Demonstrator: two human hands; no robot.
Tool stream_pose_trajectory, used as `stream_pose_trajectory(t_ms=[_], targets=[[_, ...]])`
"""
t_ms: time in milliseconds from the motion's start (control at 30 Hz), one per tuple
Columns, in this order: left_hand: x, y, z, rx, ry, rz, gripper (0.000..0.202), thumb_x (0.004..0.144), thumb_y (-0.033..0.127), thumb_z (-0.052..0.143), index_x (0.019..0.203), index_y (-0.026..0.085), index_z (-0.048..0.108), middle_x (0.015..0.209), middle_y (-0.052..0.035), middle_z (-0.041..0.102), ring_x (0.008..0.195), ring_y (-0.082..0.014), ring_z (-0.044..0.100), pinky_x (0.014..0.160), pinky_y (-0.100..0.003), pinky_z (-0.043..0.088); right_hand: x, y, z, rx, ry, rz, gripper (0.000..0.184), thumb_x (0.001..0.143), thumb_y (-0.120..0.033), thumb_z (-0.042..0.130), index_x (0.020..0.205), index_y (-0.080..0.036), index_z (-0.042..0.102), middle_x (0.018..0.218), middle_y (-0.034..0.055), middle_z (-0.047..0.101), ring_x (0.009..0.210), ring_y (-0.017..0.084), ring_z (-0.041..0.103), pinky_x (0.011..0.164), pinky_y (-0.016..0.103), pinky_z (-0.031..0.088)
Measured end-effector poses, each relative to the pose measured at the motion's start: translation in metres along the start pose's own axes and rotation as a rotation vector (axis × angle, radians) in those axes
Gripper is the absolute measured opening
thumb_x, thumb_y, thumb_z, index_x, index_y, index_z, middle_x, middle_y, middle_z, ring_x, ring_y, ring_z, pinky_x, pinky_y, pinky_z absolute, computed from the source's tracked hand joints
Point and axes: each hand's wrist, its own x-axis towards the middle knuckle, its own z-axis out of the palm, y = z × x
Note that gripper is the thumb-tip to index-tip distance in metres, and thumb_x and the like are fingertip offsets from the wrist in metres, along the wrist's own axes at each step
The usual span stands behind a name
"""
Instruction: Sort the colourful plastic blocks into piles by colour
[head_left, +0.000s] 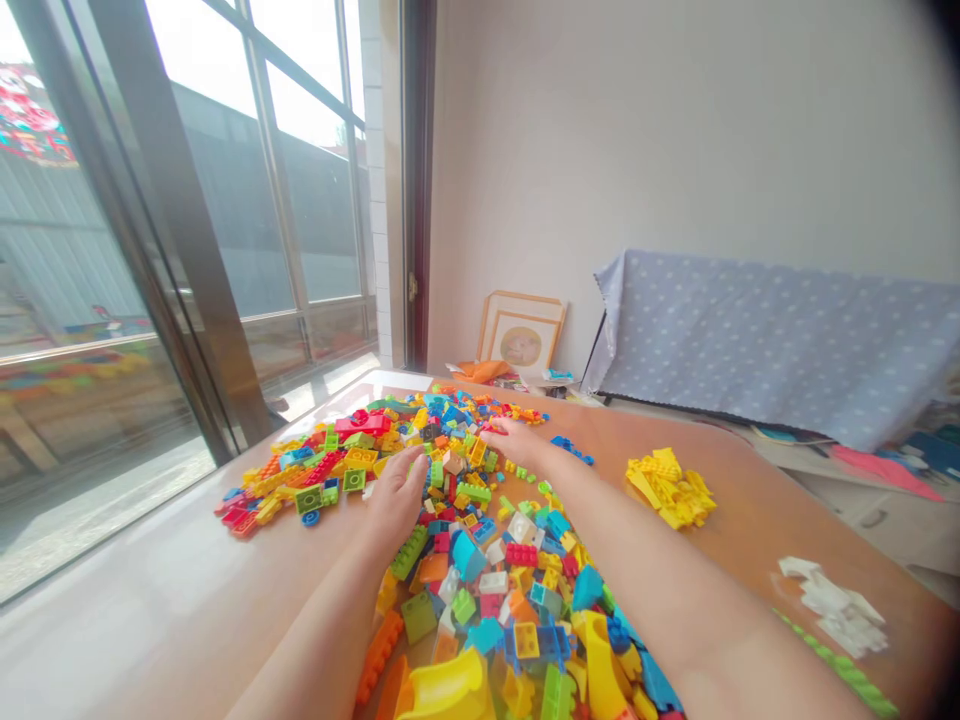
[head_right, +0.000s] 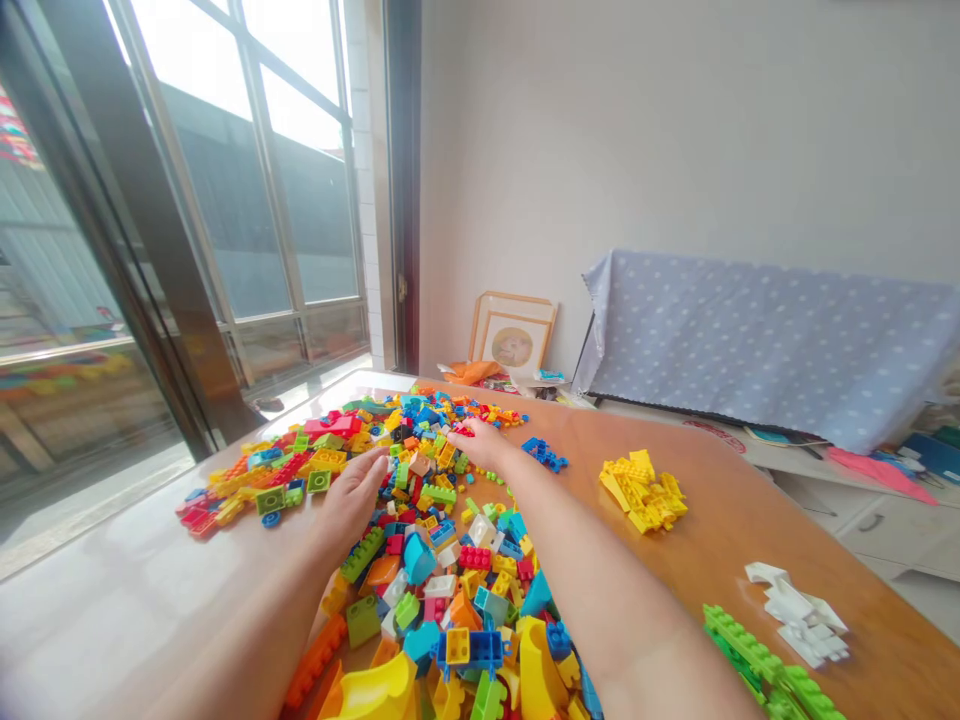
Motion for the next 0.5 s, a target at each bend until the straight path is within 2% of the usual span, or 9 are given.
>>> stream_pose_trajectory(t_ms=[100,167,233,300,367,500], targets=[[-0.001,0.0,0.001,0.021,-0.082,0.011,0.046,0.086,0.056,0.062,0.114,0.022,0.075,0.135,-0.0117,0.067,0.133,-0.031,0.054,0.115,-0.044,0.035,0.005,-0.004,0.014,-0.146,-0.044,0.008,0.066,0.085,-0.056,0.067,0.14,-0.021,0.06,0.153,0.0127,0.048,0.141,0.031,0.044,0.116,0.041,0.035],[-0.004,0.005,0.0,0.021,-0.155,0.013,0.046,0.088,0.058,0.058,0.11,0.021,0.075,0.125,-0.0104,0.072,0.126,-0.0315,0.059,0.109,-0.042,0.041,0.002,-0.012,0.023,-0.202,-0.091,-0.003,0.071,0.081,-0.061,0.07,0.141,-0.022,0.06,0.155,0.0123,0.045,0.141,0.032,0.043,0.117,0.041,0.034],[-0.007,0.011,-0.001,0.028,-0.2,0.018,0.045,0.09,0.06,0.054,0.098,0.021,0.076,0.108,-0.008,0.076,0.11,-0.0303,0.065,0.097,-0.038,0.047,-0.006,-0.021,0.03,-0.202,-0.13,-0.019,0.072,0.078,-0.063,0.072,0.136,-0.022,0.062,0.151,0.0119,0.047,0.136,0.031,0.048,0.114,0.039,0.038],[-0.007,0.015,-0.003,0.071,-0.171,0.015,0.045,0.09,0.06,0.052,0.082,0.021,0.073,0.091,-0.0056,0.075,0.091,-0.0273,0.066,0.084,-0.034,0.048,-0.017,-0.029,0.035,-0.195,-0.166,-0.04,0.072,0.078,-0.062,0.072,0.135,-0.021,0.063,0.149,0.0128,0.048,0.132,0.03,0.052,0.112,0.039,0.041],[-0.006,0.015,-0.006,0.145,-0.095,0.005,0.046,0.09,0.059,0.051,0.069,0.021,0.066,0.075,-0.0037,0.07,0.075,-0.0241,0.062,0.072,-0.032,0.045,-0.028,-0.036,0.038,-0.221,-0.224,-0.075,0.074,0.078,-0.06,0.072,0.138,-0.019,0.061,0.149,0.0143,0.047,0.132,0.031,0.053,0.111,0.04,0.042],[-0.001,0.009,-0.011,0.199,0.022,0.031,0.042,0.086,0.054,0.06,0.057,0.023,0.057,0.058,-0.0015,0.056,0.066,-0.0228,0.056,0.063,-0.03,0.037,-0.054,-0.046,0.04,-0.271,-0.364,-0.171,0.073,0.081,-0.06,0.068,0.142,-0.02,0.058,0.15,0.015,0.047,0.135,0.034,0.051,0.111,0.043,0.042]])
